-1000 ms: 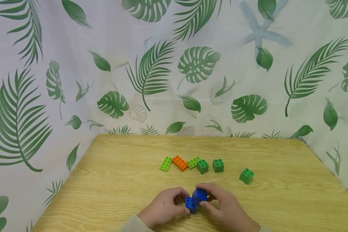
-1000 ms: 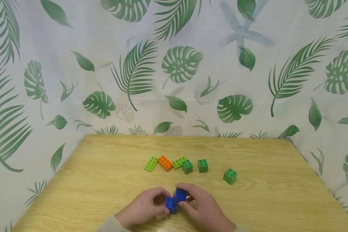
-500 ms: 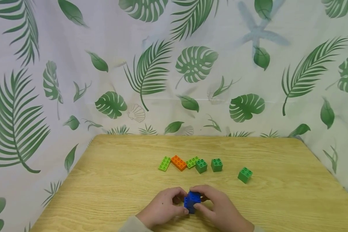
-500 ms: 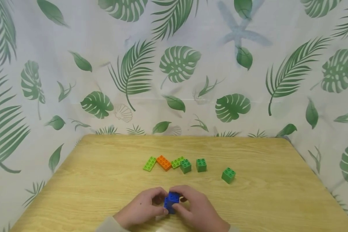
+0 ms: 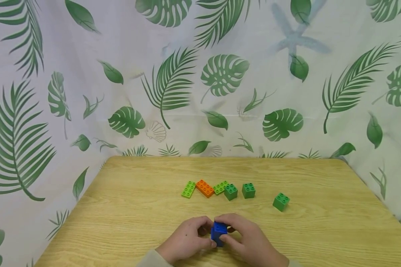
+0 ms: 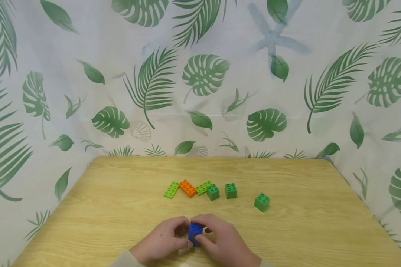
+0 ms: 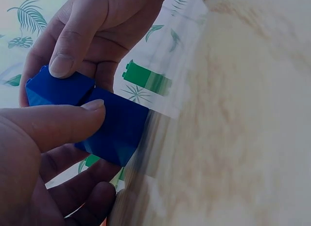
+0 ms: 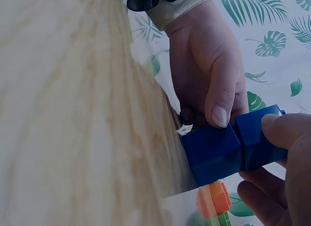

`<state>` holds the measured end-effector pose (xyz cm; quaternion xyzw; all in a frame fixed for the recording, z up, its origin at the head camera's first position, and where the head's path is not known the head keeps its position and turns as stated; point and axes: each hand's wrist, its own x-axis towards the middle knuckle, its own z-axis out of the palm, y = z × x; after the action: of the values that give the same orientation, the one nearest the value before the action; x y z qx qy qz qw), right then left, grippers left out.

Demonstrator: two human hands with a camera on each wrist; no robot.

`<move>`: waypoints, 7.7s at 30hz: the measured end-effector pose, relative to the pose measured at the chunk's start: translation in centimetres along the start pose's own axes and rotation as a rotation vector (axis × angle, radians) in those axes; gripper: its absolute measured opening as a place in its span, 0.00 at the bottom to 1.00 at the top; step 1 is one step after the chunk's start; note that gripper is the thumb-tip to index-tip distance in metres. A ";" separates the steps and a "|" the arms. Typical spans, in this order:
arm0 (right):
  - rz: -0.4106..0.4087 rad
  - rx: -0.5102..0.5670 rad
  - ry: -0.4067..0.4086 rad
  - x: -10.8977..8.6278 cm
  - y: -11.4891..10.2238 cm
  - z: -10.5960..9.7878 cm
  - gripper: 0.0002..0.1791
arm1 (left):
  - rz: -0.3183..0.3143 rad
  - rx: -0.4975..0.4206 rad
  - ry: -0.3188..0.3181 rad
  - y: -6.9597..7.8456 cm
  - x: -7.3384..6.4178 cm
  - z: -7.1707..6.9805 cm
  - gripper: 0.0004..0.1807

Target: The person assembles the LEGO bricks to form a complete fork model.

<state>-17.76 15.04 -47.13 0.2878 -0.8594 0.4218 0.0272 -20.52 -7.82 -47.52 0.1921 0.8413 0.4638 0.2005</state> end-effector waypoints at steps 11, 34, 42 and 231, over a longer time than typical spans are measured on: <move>-0.059 -0.038 0.003 -0.1 -0.1 0.1 0.22 | -0.010 -0.008 -0.009 -0.1 0.0 0.0 0.15; -0.037 0.026 -0.049 0.0 0.0 0.2 0.25 | -0.015 -0.002 -0.003 -0.3 0.0 0.0 0.17; -0.043 -0.003 -0.047 -0.2 0.2 0.3 0.28 | 0.028 -0.056 -0.021 -0.2 -0.1 -0.3 0.21; 0.310 -0.057 -0.059 5.0 3.0 0.6 0.34 | 0.142 0.430 0.437 -1.6 0.5 -11.8 0.28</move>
<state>-23.32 13.68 -48.23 0.1628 -0.9056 0.3877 -0.0553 -27.29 -16.63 -43.19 0.1841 0.9278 0.3185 -0.0630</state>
